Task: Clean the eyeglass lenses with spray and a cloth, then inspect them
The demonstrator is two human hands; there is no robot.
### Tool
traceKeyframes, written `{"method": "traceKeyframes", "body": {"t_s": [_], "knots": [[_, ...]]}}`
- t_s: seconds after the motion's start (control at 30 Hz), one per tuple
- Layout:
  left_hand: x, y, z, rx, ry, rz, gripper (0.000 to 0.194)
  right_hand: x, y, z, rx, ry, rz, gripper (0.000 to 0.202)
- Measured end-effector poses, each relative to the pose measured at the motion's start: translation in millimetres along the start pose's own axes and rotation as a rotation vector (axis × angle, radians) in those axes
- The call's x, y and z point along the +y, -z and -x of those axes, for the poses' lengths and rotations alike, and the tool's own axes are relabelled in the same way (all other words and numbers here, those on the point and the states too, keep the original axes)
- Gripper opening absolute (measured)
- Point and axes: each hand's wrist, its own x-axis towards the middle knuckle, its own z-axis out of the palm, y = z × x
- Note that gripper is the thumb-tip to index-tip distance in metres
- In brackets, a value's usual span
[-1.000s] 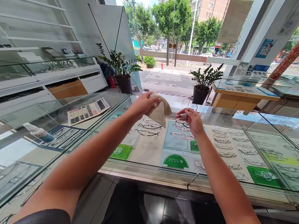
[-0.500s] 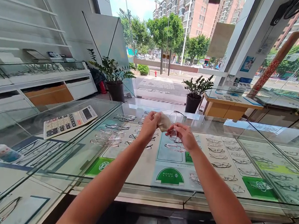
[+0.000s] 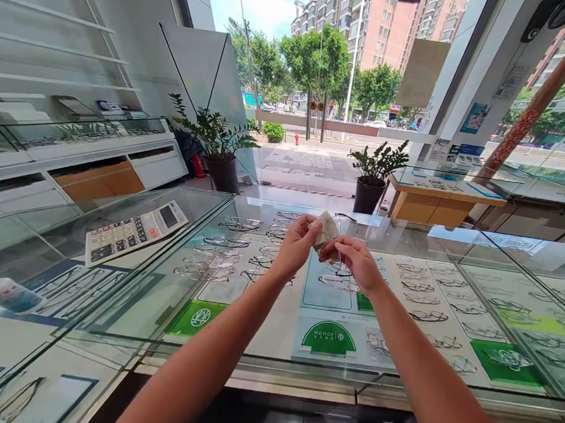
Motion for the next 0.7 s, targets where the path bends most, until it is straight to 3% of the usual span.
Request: {"method": "traceKeyframes", "body": {"t_s": [0.27, 0.43, 0.53, 0.7], "knots": [[-0.5, 3.7, -0.8, -0.058, 0.028, 0.013, 0.035, -5.3, -2.8, 1.8, -0.003, -0.021, -0.007, 0.032], [-0.1, 2.1, -0.9, -0.010, 0.011, -0.011, 0.033, -6.6, -4.5, 2.1, -0.024, -0.025, -0.030, 0.032], [-0.1, 0.6, 0.9, -0.027, -0.010, 0.027, 0.048, -7.6, -5.7, 2.3, -0.052, -0.033, -0.049, 0.031], [-0.4, 1.5, 1.0, -0.075, 0.112, 0.140, 0.072, -7.1, -5.0, 2.6, -0.075, -0.036, -0.090, 0.027]]}}
